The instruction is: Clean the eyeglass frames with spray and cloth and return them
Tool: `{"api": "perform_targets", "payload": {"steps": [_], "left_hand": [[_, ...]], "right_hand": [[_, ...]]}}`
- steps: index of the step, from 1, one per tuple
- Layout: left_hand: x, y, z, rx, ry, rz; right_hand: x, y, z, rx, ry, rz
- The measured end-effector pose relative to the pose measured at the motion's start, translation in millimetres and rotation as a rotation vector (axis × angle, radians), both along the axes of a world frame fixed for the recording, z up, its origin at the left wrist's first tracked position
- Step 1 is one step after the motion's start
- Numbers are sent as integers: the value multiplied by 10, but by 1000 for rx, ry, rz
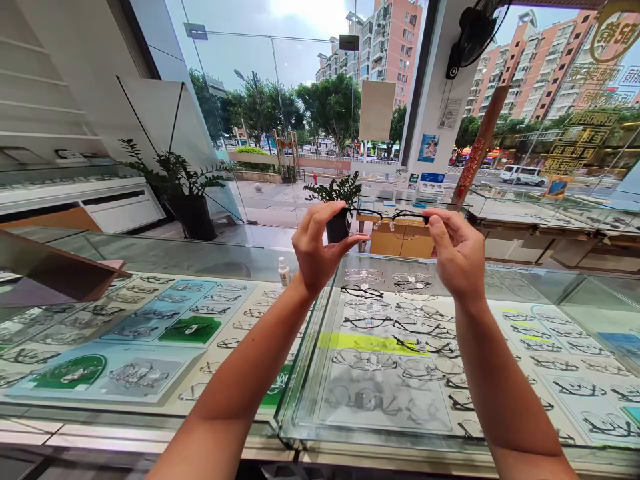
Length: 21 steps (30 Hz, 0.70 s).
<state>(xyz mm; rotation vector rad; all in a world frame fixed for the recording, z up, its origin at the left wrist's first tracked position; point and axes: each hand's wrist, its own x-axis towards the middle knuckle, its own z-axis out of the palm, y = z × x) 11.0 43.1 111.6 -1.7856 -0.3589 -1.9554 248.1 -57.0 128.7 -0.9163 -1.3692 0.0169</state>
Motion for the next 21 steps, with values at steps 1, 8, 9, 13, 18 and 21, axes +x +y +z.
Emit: {"api": "perform_targets", "payload": {"steps": [1, 8, 9, 13, 18, 21], "left_hand": [[3, -5, -2, 13, 0, -12], [47, -48, -3, -222, 8, -140], [55, -33, -10, -264, 13, -162], [83, 73, -56, -363, 29, -300], [107, 152, -104, -417, 26, -400], [120, 156, -115, -423, 19, -447]], "right_hand": [[-5, -6, 3, -2, 5, -1], [-10, -15, 6, -59, 74, 14], [-8, -14, 5, -63, 75, 21], [-1, -11, 8, -53, 54, 88], [2, -10, 19, -95, 131, 233], [8, -2, 24, -108, 148, 298]]}}
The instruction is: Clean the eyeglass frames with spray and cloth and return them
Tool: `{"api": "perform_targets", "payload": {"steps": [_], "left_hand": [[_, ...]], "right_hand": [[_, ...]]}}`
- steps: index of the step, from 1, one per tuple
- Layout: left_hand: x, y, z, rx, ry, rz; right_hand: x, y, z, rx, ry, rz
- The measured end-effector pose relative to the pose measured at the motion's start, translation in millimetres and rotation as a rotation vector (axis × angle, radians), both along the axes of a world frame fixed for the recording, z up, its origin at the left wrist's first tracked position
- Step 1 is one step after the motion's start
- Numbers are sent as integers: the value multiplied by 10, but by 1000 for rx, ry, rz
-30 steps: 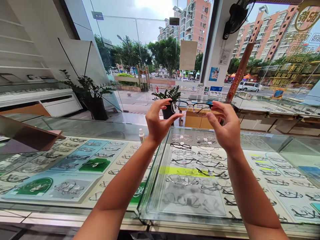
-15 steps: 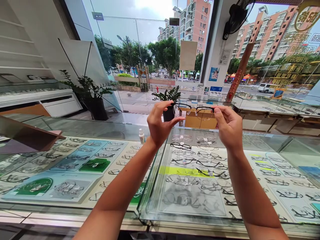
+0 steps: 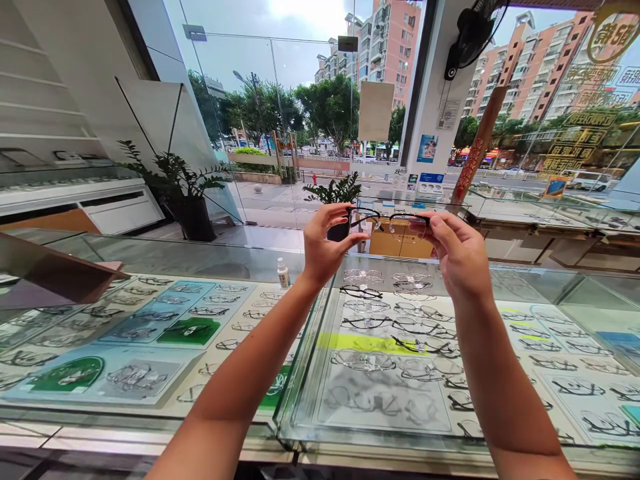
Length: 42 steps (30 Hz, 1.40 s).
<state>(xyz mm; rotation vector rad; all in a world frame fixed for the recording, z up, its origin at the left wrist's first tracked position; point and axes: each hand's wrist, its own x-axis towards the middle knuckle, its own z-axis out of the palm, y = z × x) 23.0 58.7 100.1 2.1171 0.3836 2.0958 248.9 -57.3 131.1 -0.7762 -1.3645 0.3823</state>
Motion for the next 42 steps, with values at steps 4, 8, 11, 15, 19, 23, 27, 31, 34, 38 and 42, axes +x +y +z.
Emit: {"api": "perform_targets", "payload": {"steps": [4, 8, 11, 15, 19, 23, 27, 31, 34, 38, 42], "left_hand": [[12, -6, -8, -18, 7, 15], [-18, -28, 27, -23, 36, 51], [-65, -74, 92, 29, 152, 89], [-96, -170, 171, 132, 347, 148], [-88, -261, 207, 193, 427, 145], [-106, -321, 242, 173, 452, 151], [-135, -357, 279, 107, 452, 81], [-155, -360, 285, -23, 432, -95], [-167, -340, 272, -113, 419, -233], [-182, -285, 249, -144, 412, -359], [-174, -227, 236, -136, 425, -371]], "right_hand": [[28, 26, -3, -29, -49, 22], [80, 46, -9, -40, -54, 9], [103, 34, -1, -3, -104, -84], [72, 7, 8, 39, -346, -199], [40, 9, -6, 36, -485, -196], [66, 34, -26, 5, -517, -187], [93, 62, -36, -26, -528, -113], [96, 98, -43, -143, -469, 56], [92, 131, -49, -279, -381, 227], [74, 162, -55, -388, -272, 374], [44, 187, -76, -411, -206, 392]]}}
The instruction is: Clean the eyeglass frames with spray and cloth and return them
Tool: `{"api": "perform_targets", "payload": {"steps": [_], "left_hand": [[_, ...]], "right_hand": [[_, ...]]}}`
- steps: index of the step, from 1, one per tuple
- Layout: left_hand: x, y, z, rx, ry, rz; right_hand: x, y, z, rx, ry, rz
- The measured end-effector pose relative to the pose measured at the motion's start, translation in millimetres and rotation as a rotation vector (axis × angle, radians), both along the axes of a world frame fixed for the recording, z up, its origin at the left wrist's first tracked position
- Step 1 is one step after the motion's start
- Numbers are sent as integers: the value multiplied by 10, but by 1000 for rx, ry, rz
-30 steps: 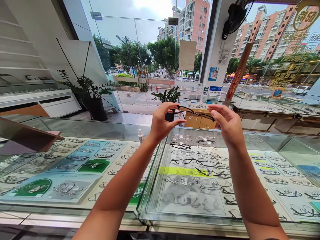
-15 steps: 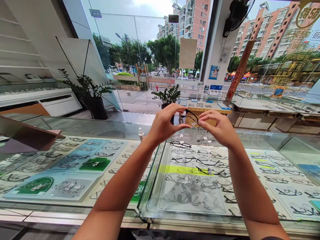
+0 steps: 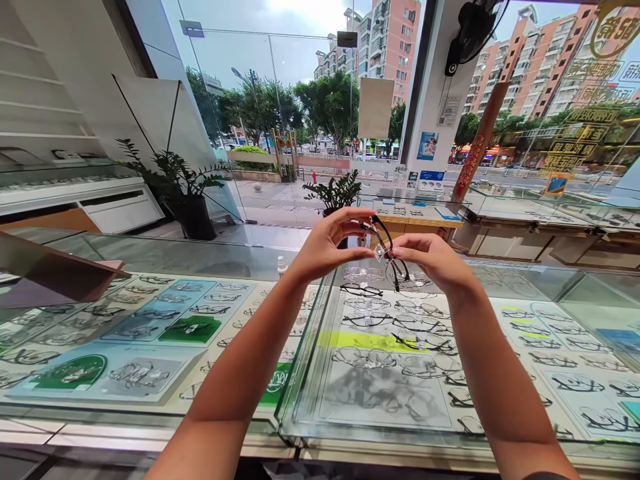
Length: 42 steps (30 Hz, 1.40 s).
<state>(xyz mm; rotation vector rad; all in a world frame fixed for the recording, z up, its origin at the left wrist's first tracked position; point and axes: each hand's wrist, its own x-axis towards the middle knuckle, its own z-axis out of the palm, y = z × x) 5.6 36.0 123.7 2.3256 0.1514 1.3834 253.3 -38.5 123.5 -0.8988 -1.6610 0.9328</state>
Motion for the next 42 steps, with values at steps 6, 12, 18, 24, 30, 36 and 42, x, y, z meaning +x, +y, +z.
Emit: {"api": "perform_targets", "payload": {"steps": [6, 12, 18, 24, 30, 36, 42], "left_hand": [[84, -105, -3, 75, -249, 412], [201, -323, -37, -149, 76, 314], [272, -333, -64, -349, 153, 308], [258, -229, -85, -430, 105, 344], [144, -179, -23, -414, 229, 392], [150, -181, -37, -386, 659, 438], [473, -206, -309, -226, 1233, 418]], "right_hand": [[-33, 91, -87, 154, 100, -253], [-172, 44, -113, 346, -17, -410], [-318, -56, -109, 474, -158, -476], [-349, -89, -103, 412, -287, -412], [-210, -199, 1, 274, -368, -383], [-15, -439, 175, 315, -301, -451], [-41, -506, 240, 358, -310, -450]]}}
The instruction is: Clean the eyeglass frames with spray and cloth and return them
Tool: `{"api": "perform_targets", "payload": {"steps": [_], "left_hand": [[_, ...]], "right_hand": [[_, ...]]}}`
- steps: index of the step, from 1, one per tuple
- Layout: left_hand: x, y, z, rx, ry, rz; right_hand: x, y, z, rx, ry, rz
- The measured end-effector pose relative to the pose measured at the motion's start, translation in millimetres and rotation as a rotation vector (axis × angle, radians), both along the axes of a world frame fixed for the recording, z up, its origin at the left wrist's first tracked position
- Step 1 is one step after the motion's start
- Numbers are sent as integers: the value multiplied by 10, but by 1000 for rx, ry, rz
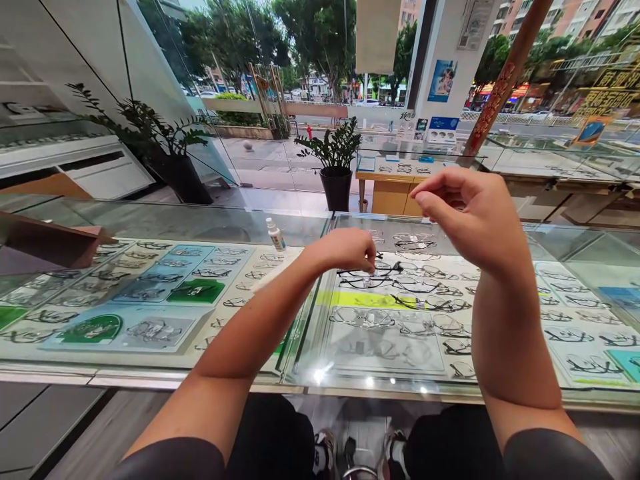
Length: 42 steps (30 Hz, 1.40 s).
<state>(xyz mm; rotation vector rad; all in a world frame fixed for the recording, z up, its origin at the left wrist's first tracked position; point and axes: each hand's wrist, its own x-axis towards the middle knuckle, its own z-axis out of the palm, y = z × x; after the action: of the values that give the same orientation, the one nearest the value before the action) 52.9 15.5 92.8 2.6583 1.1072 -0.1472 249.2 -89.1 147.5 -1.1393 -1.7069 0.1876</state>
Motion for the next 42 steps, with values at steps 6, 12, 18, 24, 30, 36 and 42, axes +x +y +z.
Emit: {"api": "perform_targets", "payload": {"steps": [6, 12, 18, 24, 30, 36, 42], "left_hand": [[244, -53, -261, -37, 317, -82], [338, -76, -310, -35, 423, -83], [390, -108, -319, -33, 434, -49], [407, -87, -392, -25, 427, -42], [311, 12, -393, 0, 353, -1], [285, 145, -430, 108, 282, -6], [367, 162, -526, 91, 325, -4]], "right_hand": [[23, -32, 25, 20, -65, 7], [26, -67, 51, 17, -73, 12], [15, -85, 64, -17, -80, 30], [1, -111, 80, -36, -87, 21], [3, -122, 70, -41, -65, 34], [-17, -145, 74, -34, -88, 26], [-19, -138, 70, -43, -34, 37]]}}
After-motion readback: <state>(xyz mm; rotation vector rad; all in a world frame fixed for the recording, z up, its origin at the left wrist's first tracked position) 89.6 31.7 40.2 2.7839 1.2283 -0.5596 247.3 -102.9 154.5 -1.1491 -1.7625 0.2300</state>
